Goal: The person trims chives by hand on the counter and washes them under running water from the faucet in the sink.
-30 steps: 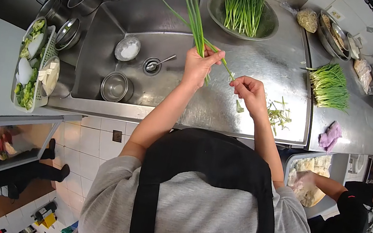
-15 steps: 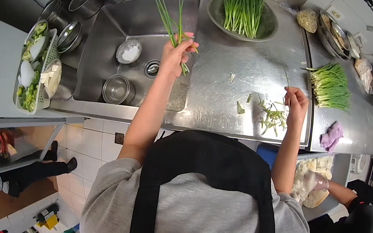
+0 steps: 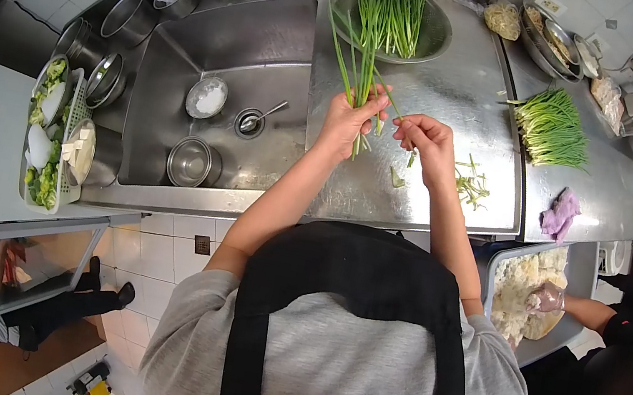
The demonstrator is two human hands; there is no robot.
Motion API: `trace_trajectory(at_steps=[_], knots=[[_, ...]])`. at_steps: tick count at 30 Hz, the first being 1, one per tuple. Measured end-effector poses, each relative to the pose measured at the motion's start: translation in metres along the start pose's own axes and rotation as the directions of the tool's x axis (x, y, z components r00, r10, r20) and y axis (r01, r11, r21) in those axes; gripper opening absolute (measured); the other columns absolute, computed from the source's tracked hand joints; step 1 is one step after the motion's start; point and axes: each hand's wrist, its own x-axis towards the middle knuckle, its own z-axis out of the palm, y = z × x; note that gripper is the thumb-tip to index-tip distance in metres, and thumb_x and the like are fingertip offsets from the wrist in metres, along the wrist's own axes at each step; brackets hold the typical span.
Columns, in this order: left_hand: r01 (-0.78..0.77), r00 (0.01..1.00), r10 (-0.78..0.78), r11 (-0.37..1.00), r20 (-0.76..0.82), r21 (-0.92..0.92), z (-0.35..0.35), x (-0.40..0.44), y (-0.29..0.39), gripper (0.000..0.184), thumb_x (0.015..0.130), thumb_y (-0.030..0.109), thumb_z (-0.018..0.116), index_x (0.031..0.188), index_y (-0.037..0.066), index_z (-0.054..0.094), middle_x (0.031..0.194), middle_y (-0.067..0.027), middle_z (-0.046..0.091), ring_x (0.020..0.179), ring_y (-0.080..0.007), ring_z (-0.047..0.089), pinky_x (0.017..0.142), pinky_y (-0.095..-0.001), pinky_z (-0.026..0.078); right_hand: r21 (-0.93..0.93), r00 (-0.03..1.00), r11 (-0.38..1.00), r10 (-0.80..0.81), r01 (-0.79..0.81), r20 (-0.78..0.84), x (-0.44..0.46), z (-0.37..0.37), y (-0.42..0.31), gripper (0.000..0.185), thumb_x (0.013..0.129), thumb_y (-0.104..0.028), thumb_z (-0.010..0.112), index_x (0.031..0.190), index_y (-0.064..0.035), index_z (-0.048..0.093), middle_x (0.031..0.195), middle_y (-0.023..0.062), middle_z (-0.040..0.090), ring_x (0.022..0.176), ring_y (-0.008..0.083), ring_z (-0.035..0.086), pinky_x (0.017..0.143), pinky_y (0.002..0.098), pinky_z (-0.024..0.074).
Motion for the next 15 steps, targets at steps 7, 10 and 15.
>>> trace_trajectory(at_steps=[7,10,15], knots=[[-0.008,1.000,0.008,0.999,0.017,0.041,-0.002,0.003,0.006,0.012,0.075,0.014,0.063,0.079,0.006,0.057,0.072,-0.0026,0.057,0.057,-0.0037,0.049,0.039,-0.0154,0.029,-0.030,0.997,0.999,0.034,-0.032,0.076,0.004,0.003,0.004,0.014,0.079,-0.009,0.050,0.076,0.0014,0.060,0.060,0.0040,0.057,0.049,0.0055,0.045,0.047,0.0169,0.0346],[-0.073,0.997,0.073,0.997,0.002,0.027,0.000,-0.001,0.006,0.014,0.075,0.015,0.063,0.081,0.006,0.056,0.075,-0.0036,0.058,0.059,-0.0041,0.050,0.039,-0.0151,0.029,0.041,0.997,0.996,0.077,-0.078,0.022,0.008,-0.001,0.009,0.015,0.080,-0.009,0.049,0.076,0.0009,0.059,0.058,0.0041,0.057,0.050,0.0060,0.047,0.047,0.0171,0.0356],[-0.089,0.992,0.089,0.996,-0.092,-0.001,-0.009,0.004,0.015,0.013,0.076,0.014,0.062,0.083,0.006,0.055,0.079,-0.0048,0.058,0.062,-0.0046,0.051,0.039,-0.0150,0.029,-0.012,0.999,0.999,0.038,-0.038,0.029,0.007,-0.001,0.014,0.014,0.081,-0.010,0.050,0.078,0.0005,0.059,0.062,0.0019,0.057,0.054,0.0051,0.048,0.050,0.0174,0.0360]])
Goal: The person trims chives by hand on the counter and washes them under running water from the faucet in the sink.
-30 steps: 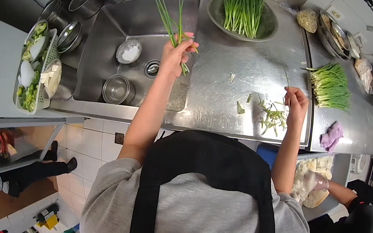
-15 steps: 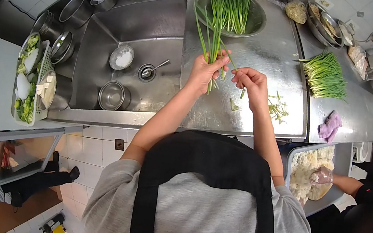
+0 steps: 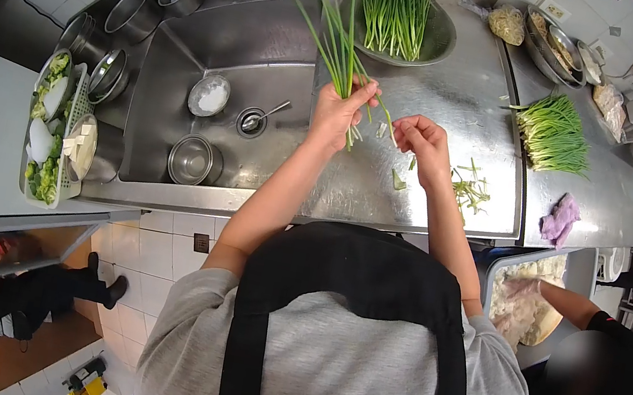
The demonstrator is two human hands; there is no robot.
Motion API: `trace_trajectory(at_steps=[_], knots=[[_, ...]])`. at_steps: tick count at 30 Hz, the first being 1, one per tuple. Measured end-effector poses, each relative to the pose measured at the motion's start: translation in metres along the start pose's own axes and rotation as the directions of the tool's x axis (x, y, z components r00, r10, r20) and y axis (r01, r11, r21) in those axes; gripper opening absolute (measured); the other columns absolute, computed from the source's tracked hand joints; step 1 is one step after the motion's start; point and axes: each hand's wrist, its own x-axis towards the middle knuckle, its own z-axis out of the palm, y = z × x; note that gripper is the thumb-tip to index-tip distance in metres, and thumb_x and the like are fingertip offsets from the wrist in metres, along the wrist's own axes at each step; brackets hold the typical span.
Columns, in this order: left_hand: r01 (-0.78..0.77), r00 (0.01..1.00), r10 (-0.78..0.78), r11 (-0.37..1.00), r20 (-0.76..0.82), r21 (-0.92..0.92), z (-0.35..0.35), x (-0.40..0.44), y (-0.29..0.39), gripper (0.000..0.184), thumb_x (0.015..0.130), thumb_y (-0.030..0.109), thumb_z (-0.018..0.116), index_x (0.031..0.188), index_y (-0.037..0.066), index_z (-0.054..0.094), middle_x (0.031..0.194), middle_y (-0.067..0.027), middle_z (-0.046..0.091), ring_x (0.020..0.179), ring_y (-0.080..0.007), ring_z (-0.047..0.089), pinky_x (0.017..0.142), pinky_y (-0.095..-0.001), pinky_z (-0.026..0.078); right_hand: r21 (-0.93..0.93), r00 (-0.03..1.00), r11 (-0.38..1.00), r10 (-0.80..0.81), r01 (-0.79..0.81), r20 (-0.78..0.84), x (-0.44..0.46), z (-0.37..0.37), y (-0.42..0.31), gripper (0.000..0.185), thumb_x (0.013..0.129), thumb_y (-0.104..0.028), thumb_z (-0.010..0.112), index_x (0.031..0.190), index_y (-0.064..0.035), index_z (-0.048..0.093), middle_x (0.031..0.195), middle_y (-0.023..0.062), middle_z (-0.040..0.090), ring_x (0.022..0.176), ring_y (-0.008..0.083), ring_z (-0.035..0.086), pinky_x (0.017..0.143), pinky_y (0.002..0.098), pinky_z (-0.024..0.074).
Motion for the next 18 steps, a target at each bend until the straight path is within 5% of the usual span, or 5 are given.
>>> trace_trajectory(at_steps=[10,16,18], knots=[[0.000,0.997,-0.004,0.998,0.079,0.056,-0.001,-0.003,-0.008,0.013,0.077,0.014,0.061,0.085,0.005,0.055,0.081,-0.0051,0.058,0.064,-0.0044,0.051,0.040,-0.0146,0.030,-0.088,0.997,0.994,-0.065,0.069,0.040,0.010,0.008,-0.001,0.011,0.078,-0.008,0.052,0.078,0.0013,0.059,0.064,0.0002,0.055,0.051,0.0032,0.042,0.047,0.0179,0.0320],[0.000,1.000,0.000,0.998,-0.012,-0.066,0.005,-0.008,-0.021,0.013,0.077,0.012,0.061,0.087,0.005,0.056,0.080,-0.0049,0.058,0.064,-0.0044,0.051,0.040,-0.0148,0.030,0.223,0.970,0.970,-0.037,0.092,-0.238,0.004,-0.003,0.011,0.008,0.073,-0.005,0.051,0.072,0.0025,0.055,0.061,0.0028,0.053,0.050,0.0063,0.043,0.046,0.0186,0.0326],[-0.013,1.000,0.013,0.998,-0.009,-0.061,-0.002,-0.007,-0.020,0.015,0.076,0.013,0.061,0.089,0.006,0.056,0.079,-0.0041,0.058,0.064,-0.0045,0.051,0.041,-0.0152,0.030,-0.197,0.969,0.980,-0.043,-0.006,-0.244,-0.005,-0.029,0.017,0.015,0.072,-0.006,0.051,0.083,0.0030,0.057,0.068,0.0076,0.058,0.057,0.0123,0.051,0.053,0.0226,0.0400]])
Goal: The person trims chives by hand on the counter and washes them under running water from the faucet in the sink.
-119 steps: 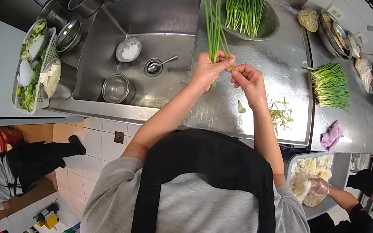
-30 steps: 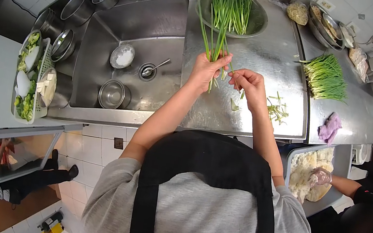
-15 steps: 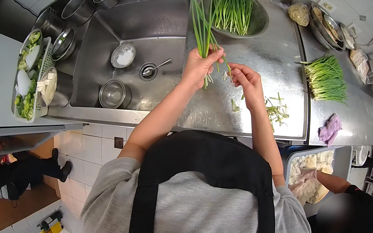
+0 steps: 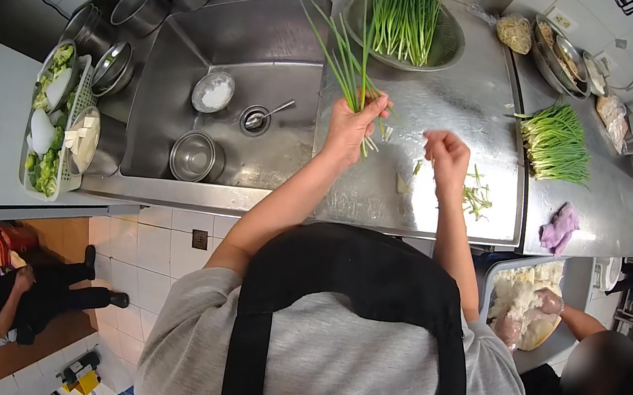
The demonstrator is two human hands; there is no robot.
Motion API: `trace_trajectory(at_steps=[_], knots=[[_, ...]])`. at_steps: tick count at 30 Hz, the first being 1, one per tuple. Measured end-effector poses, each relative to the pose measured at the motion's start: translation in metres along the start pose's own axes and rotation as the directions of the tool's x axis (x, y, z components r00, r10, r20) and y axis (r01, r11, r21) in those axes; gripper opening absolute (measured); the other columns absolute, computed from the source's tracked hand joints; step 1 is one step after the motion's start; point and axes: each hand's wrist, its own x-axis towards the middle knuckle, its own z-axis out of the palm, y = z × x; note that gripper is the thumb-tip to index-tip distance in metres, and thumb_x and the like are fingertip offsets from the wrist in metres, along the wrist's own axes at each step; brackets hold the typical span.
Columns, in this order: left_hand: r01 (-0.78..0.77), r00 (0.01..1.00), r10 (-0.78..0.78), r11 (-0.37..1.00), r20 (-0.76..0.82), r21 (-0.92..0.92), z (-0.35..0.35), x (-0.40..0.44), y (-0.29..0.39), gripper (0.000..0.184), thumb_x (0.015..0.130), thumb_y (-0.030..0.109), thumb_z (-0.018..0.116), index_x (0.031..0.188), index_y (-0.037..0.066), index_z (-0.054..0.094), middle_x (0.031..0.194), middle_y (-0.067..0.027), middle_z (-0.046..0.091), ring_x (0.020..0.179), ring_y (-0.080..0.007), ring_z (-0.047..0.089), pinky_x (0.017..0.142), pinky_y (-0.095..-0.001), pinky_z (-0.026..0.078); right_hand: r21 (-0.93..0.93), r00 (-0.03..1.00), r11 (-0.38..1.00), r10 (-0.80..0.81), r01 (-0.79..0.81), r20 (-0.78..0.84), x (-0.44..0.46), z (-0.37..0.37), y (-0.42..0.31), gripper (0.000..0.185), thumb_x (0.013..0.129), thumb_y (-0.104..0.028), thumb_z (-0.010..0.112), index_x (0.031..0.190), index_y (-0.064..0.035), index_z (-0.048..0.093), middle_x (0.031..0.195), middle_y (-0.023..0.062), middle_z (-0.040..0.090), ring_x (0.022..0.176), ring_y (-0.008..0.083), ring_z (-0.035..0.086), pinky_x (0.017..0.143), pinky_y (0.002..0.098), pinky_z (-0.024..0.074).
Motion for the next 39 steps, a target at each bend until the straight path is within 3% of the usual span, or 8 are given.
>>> trace_trajectory(at_steps=[3,7,22,26,30,32,34,39], knots=[[-0.003,1.000,0.002,1.000,0.018,0.004,-0.006,0.001,0.003,0.019,0.075,0.014,0.062,0.091,0.007,0.056,0.078,-0.0032,0.058,0.065,-0.0048,0.052,0.042,-0.0159,0.031,-0.904,0.868,0.196,-0.414,0.379,0.274,-0.019,-0.025,0.016,0.024,0.074,-0.011,0.057,0.097,-0.0033,0.060,0.091,0.0119,0.061,0.080,0.0175,0.058,0.069,0.0272,0.0437],[0.078,0.989,-0.081,0.997,0.121,0.024,-0.001,0.001,-0.011,0.017,0.077,0.009,0.060,0.093,0.005,0.055,0.080,-0.0036,0.058,0.063,-0.0034,0.049,0.041,-0.0150,0.029,-0.184,0.988,0.983,0.010,0.019,0.154,-0.017,-0.006,-0.020,0.016,0.078,-0.013,0.055,0.085,-0.0012,0.062,0.080,0.0090,0.062,0.070,0.0158,0.058,0.062,0.0273,0.0439],[0.228,0.974,-0.228,0.974,0.005,0.001,-0.017,0.003,-0.037,0.022,0.081,0.026,0.055,0.088,0.005,0.056,0.068,0.0017,0.049,0.061,-0.0050,0.044,0.049,-0.0176,0.032,-0.545,0.884,0.740,-0.144,0.395,0.445,-0.012,0.002,-0.017,0.032,0.075,-0.034,0.055,0.082,-0.0029,0.059,0.071,0.0180,0.058,0.069,0.0325,0.056,0.061,0.0390,0.0431],[0.208,0.966,-0.235,0.954,-0.110,-0.215,-0.014,-0.002,-0.025,0.023,0.084,0.025,0.050,0.089,0.003,0.053,0.068,0.0013,0.047,0.057,-0.0054,0.042,0.049,-0.0173,0.034,-0.610,0.992,0.792,-0.091,0.016,-0.092,0.040,-0.111,-0.002,0.017,0.072,-0.018,0.062,0.081,-0.0035,0.061,0.061,0.0096,0.060,0.049,0.0153,0.058,0.048,0.0276,0.0437],[0.234,0.972,-0.233,0.932,0.039,-0.278,-0.031,-0.003,-0.017,0.021,0.083,0.023,0.052,0.089,0.002,0.051,0.063,0.0021,0.043,0.048,-0.0032,0.037,0.038,-0.0154,0.027,-0.692,0.701,0.684,-0.376,-0.232,-0.606,0.070,-0.251,0.039,0.027,0.070,-0.027,0.059,0.076,-0.0011,0.059,0.072,0.0192,0.059,0.071,0.0318,0.058,0.060,0.0367,0.0449],[0.259,0.965,-0.256,0.919,0.050,-0.297,-0.031,-0.002,-0.015,0.020,0.082,0.021,0.053,0.089,0.002,0.051,0.061,0.0025,0.041,0.046,-0.0028,0.034,0.036,-0.0153,0.024,-0.765,0.628,0.480,-0.450,-0.429,-0.635,0.075,-0.294,0.061,0.028,0.071,-0.028,0.061,0.069,-0.0009,0.057,0.057,0.0105,0.057,0.046,0.0169,0.055,0.046,0.0302,0.0425],[0.283,0.958,-0.278,0.906,0.062,-0.316,-0.027,-0.002,-0.013,0.019,0.081,0.020,0.054,0.088,0.002,0.050,0.059,0.0029,0.039,0.043,-0.0023,0.032,0.033,-0.0153,0.021,-0.414,0.678,0.727,0.096,-0.548,-0.729,0.070,-0.297,0.053,0.033,0.072,-0.031,0.062,0.066,-0.0004,0.054,0.053,0.0079,0.053,0.040,0.0153,0.050,0.037,0.0284,0.0382],[0.308,0.951,-0.298,0.900,0.081,-0.309,-0.024,-0.001,-0.010,0.019,0.078,0.015,0.057,0.090,0.002,0.049,0.059,0.0030,0.039,0.042,-0.0025,0.031,0.033,-0.0156,0.021,-0.115,0.715,0.889,0.273,-0.443,-0.643,0.067,-0.289,0.067,0.019,0.072,-0.019,0.058,0.065,-0.0019,0.054,0.048,0.0025,0.047,0.034,0.0098,0.039,0.031,0.0226,0.0276]])
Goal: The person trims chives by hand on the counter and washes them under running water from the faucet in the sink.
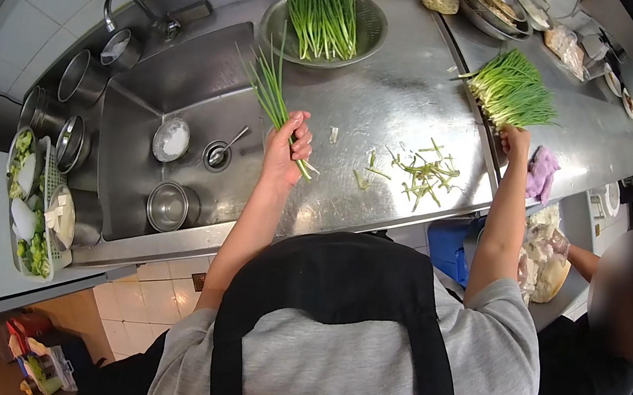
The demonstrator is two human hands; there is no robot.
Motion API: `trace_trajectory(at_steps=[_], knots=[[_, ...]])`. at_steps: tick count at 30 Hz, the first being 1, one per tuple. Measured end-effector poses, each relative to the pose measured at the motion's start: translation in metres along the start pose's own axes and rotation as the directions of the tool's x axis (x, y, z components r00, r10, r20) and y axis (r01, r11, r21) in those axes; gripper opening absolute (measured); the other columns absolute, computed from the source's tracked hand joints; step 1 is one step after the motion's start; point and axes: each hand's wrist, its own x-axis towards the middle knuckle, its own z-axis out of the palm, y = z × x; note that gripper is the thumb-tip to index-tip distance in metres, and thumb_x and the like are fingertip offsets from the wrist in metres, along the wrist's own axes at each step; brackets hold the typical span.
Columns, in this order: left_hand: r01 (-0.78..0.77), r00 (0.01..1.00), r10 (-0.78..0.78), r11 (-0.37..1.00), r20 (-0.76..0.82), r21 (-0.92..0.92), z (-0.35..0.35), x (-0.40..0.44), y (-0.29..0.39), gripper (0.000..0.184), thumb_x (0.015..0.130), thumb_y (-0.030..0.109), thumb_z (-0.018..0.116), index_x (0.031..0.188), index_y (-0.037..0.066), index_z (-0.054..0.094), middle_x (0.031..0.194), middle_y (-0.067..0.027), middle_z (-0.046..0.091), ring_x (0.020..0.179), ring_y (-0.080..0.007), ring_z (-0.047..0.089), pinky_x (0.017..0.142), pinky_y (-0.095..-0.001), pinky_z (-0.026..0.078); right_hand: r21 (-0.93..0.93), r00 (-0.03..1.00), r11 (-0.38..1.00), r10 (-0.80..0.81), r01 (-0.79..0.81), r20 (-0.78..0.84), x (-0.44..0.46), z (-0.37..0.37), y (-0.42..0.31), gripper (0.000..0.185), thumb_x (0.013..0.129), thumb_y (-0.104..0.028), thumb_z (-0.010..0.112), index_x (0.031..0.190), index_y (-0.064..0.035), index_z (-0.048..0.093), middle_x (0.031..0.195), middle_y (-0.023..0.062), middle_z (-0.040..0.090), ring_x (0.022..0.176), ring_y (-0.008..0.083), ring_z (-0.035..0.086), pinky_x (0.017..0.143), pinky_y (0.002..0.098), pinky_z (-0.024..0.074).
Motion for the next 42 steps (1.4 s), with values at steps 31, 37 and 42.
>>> trace_trajectory(at_steps=[31,37,42], knots=[[-0.195,0.959,0.273,0.827,-0.073,0.527,0.011,0.002,0.027,0.016,0.073,0.014,0.065,0.085,0.006,0.058,0.074,-0.0029,0.060,0.058,-0.0021,0.049,0.039,-0.0138,0.027,0.417,0.557,0.901,-0.408,0.117,0.723,-0.272,0.175,-0.086,0.012,0.084,-0.011,0.048,0.083,0.0006,0.051,0.069,0.0103,0.061,0.056,0.0121,0.057,0.050,0.0203,0.0445],[-0.094,0.992,0.123,0.836,-0.018,0.541,0.017,0.003,0.019,0.017,0.072,0.017,0.066,0.084,0.008,0.058,0.068,0.0005,0.056,0.055,-0.0022,0.046,0.040,-0.0141,0.027,0.401,0.428,0.899,-0.437,0.176,0.791,-0.282,0.180,-0.082,0.007,0.080,-0.006,0.051,0.083,0.0002,0.053,0.066,0.0049,0.057,0.056,0.0096,0.055,0.051,0.0199,0.0424],[-0.174,0.966,0.250,0.816,-0.065,0.551,0.012,0.007,0.016,0.016,0.071,0.020,0.067,0.073,0.008,0.057,0.065,0.0000,0.056,0.054,-0.0034,0.046,0.040,-0.0160,0.029,0.223,0.465,0.854,-0.454,0.470,0.760,-0.279,0.169,-0.080,0.009,0.078,-0.006,0.055,0.080,0.0018,0.056,0.067,0.0033,0.057,0.058,0.0078,0.053,0.050,0.0200,0.0417]])
